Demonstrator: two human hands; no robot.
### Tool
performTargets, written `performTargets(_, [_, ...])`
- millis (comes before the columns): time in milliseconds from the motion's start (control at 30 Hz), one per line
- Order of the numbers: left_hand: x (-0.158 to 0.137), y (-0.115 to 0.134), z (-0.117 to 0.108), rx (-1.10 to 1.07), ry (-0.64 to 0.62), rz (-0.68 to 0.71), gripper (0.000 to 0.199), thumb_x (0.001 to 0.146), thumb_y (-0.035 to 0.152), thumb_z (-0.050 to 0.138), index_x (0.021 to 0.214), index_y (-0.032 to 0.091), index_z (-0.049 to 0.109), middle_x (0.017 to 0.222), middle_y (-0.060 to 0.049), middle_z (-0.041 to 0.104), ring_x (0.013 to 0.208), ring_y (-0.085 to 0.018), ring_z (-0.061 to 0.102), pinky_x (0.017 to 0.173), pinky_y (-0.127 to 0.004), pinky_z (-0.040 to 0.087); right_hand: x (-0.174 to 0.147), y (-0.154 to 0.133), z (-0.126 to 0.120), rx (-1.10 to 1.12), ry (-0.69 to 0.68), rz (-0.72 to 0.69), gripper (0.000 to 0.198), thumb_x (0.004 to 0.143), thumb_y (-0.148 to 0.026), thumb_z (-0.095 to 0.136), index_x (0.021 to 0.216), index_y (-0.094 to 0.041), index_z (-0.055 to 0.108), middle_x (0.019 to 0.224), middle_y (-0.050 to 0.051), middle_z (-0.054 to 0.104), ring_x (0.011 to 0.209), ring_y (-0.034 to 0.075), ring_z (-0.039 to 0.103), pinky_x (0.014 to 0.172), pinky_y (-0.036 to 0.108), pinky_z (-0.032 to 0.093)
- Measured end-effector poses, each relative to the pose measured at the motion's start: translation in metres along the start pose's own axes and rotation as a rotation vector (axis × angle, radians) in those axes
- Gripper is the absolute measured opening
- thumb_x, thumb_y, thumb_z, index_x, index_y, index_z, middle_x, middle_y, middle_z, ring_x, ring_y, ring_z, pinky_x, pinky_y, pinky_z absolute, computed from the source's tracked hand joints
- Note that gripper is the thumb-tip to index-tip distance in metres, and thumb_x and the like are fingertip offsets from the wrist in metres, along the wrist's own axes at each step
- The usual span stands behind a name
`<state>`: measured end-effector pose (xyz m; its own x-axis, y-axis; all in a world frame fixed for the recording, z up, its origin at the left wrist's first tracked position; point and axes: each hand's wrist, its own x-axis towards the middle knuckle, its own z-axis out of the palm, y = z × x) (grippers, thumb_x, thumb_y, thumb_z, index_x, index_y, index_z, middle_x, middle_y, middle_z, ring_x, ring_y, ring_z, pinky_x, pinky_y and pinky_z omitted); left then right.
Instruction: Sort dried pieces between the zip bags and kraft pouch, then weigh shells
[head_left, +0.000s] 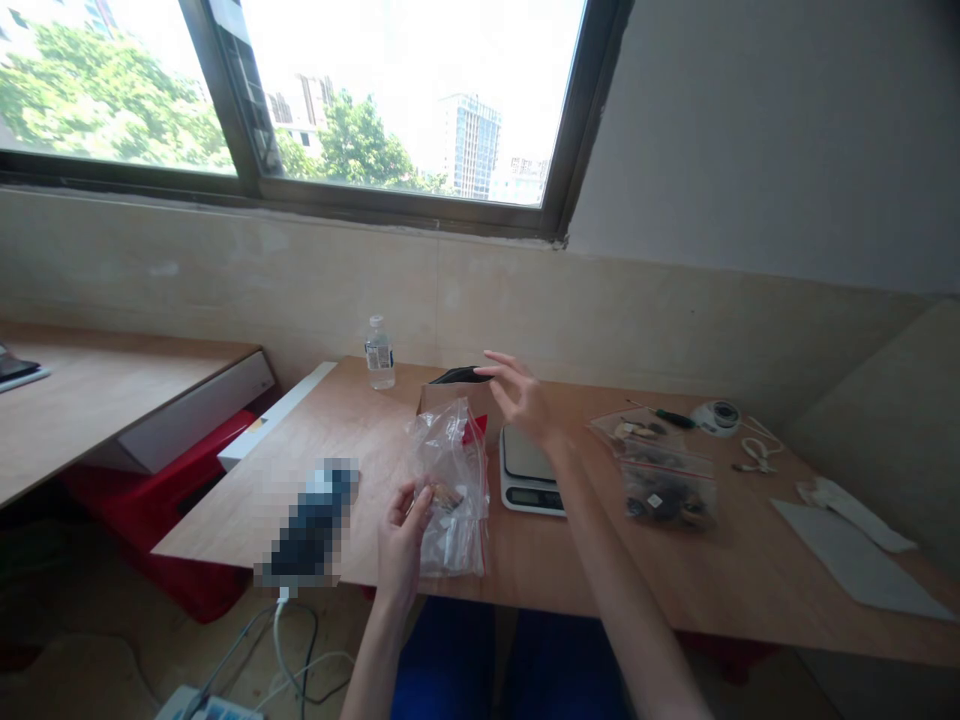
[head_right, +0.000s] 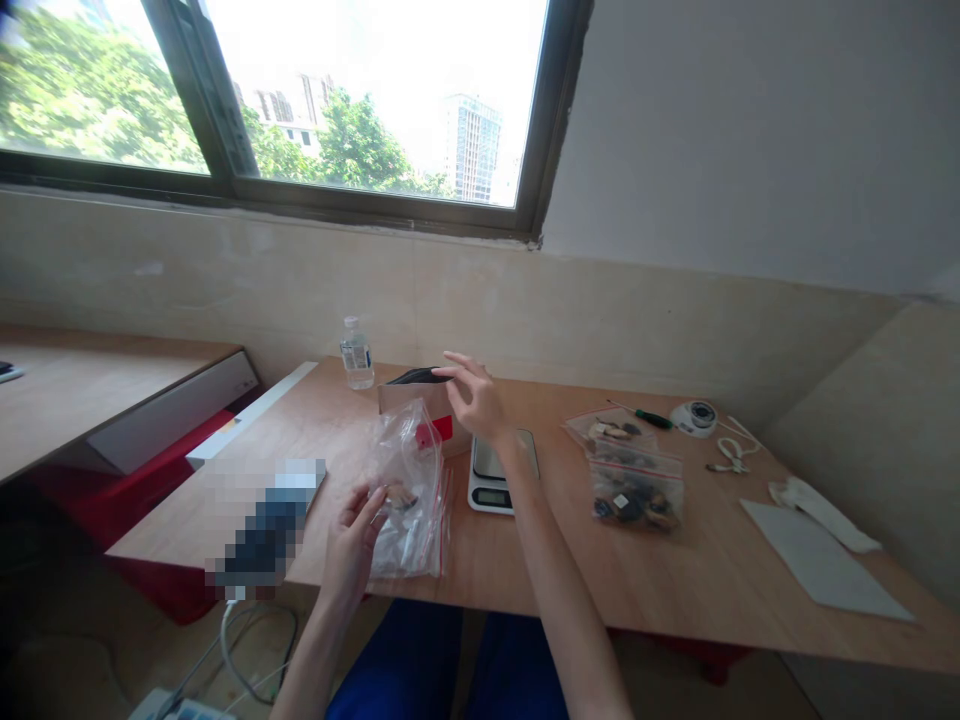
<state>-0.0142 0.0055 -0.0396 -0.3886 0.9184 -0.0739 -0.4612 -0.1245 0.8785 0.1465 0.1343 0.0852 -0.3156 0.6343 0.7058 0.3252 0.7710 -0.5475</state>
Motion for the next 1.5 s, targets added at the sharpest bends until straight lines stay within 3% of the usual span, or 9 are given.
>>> performTargets(100, [-0.002, 0.000, 0.004, -0.023, -0.038, 0.034, 0.030, 0.070, 0.035, 0.072, 0.094, 0.016, 0.066, 0.094, -0.005, 0.070, 0.085, -0.018, 0.065, 0.078, -0.027, 0.048, -0.016, -0.013, 0.001, 0.148, 0.026, 0.114, 0.021, 0.088, -0.024, 0.046, 0.089, -0.021, 0.067, 0.099, 0.006, 0.066, 0.098, 0.019, 0.060, 0.092, 0.035, 0.045])
performTargets(233, [-0.004, 0.001, 0.007, 0.010, -0.034, 0.068, 0.031, 0.071, 0.037, 0.071, 0.094, 0.016, 0.065, 0.094, -0.005, 0.070, 0.086, -0.018, 0.064, 0.079, -0.027, 0.048, -0.039, -0.020, 0.003, 0.341, -0.347, 0.325, 0.020, 0.086, -0.025, 0.049, 0.081, -0.018, 0.067, 0.076, 0.001, 0.067, 0.070, 0.015, 0.062, 0.069, 0.028, 0.050])
performTargets(533, [-0.010, -0.004, 0.013, -0.057, 0.004, 0.123, 0.024, 0.071, 0.032, 0.073, 0.083, 0.017, 0.059, 0.082, 0.000, 0.065, 0.078, -0.013, 0.061, 0.074, -0.023, 0.047, -0.061, -0.028, 0.020, 0.385, -0.701, 0.369, 0.027, 0.080, -0.038, 0.064, 0.100, -0.021, 0.068, 0.099, 0.003, 0.070, 0.091, 0.021, 0.064, 0.080, 0.031, 0.049])
performTargets(700, [-0.012, -0.006, 0.014, -0.091, 0.054, 0.100, 0.027, 0.069, 0.034, 0.074, 0.081, 0.017, 0.056, 0.087, -0.002, 0.065, 0.081, -0.015, 0.062, 0.073, -0.025, 0.047, -0.065, -0.027, 0.025, 0.360, -0.647, 0.354, 0.024, 0.079, -0.037, 0.066, 0.096, -0.020, 0.068, 0.095, 0.003, 0.070, 0.086, 0.019, 0.064, 0.080, 0.030, 0.048])
performTargets(900, [-0.008, -0.001, 0.010, -0.053, 0.150, 0.106, 0.029, 0.067, 0.037, 0.073, 0.083, 0.016, 0.059, 0.082, -0.001, 0.066, 0.075, -0.013, 0.061, 0.070, -0.024, 0.046, -0.048, -0.029, 0.001, 0.355, -0.542, 0.400, 0.019, 0.075, -0.031, 0.069, 0.088, -0.017, 0.068, 0.088, 0.003, 0.070, 0.082, 0.019, 0.064, 0.073, 0.030, 0.049])
performTargets(1100, [-0.001, 0.004, 0.004, -0.104, 0.227, 0.057, 0.036, 0.061, 0.037, 0.076, 0.084, 0.015, 0.060, 0.089, -0.005, 0.069, 0.076, -0.015, 0.064, 0.067, -0.025, 0.046, -0.001, -0.016, -0.018, 0.171, 0.060, 0.223, 0.022, 0.079, -0.036, 0.065, 0.096, -0.022, 0.065, 0.099, 0.004, 0.069, 0.091, 0.018, 0.062, 0.085, 0.034, 0.047])
performTargets(1167, [0.000, 0.004, 0.002, -0.115, 0.219, 0.054, 0.036, 0.060, 0.036, 0.077, 0.083, 0.015, 0.059, 0.089, -0.005, 0.069, 0.078, -0.016, 0.065, 0.069, -0.026, 0.047, 0.014, -0.008, -0.015, 0.052, 0.160, 0.156, 0.022, 0.080, -0.034, 0.063, 0.098, -0.022, 0.064, 0.100, 0.004, 0.069, 0.094, 0.019, 0.061, 0.086, 0.035, 0.046])
performTargets(1333, [0.000, 0.003, -0.003, -0.114, 0.185, 0.047, 0.036, 0.063, 0.036, 0.076, 0.087, 0.016, 0.057, 0.091, -0.005, 0.068, 0.078, -0.015, 0.065, 0.068, -0.025, 0.048, 0.021, 0.012, -0.003, -0.125, -0.038, 0.058, 0.016, 0.087, -0.029, 0.054, 0.088, -0.024, 0.069, 0.097, 0.004, 0.071, 0.100, 0.021, 0.059, 0.092, 0.038, 0.042])
performTargets(1500, [0.002, 0.003, -0.005, -0.073, 0.168, 0.057, 0.033, 0.064, 0.036, 0.075, 0.084, 0.016, 0.059, 0.087, -0.004, 0.068, 0.074, -0.014, 0.064, 0.065, -0.023, 0.047, -0.001, 0.007, -0.004, -0.130, -0.005, 0.070, 0.019, 0.089, -0.028, 0.051, 0.094, -0.027, 0.069, 0.102, 0.003, 0.070, 0.111, 0.022, 0.056, 0.099, 0.042, 0.038])
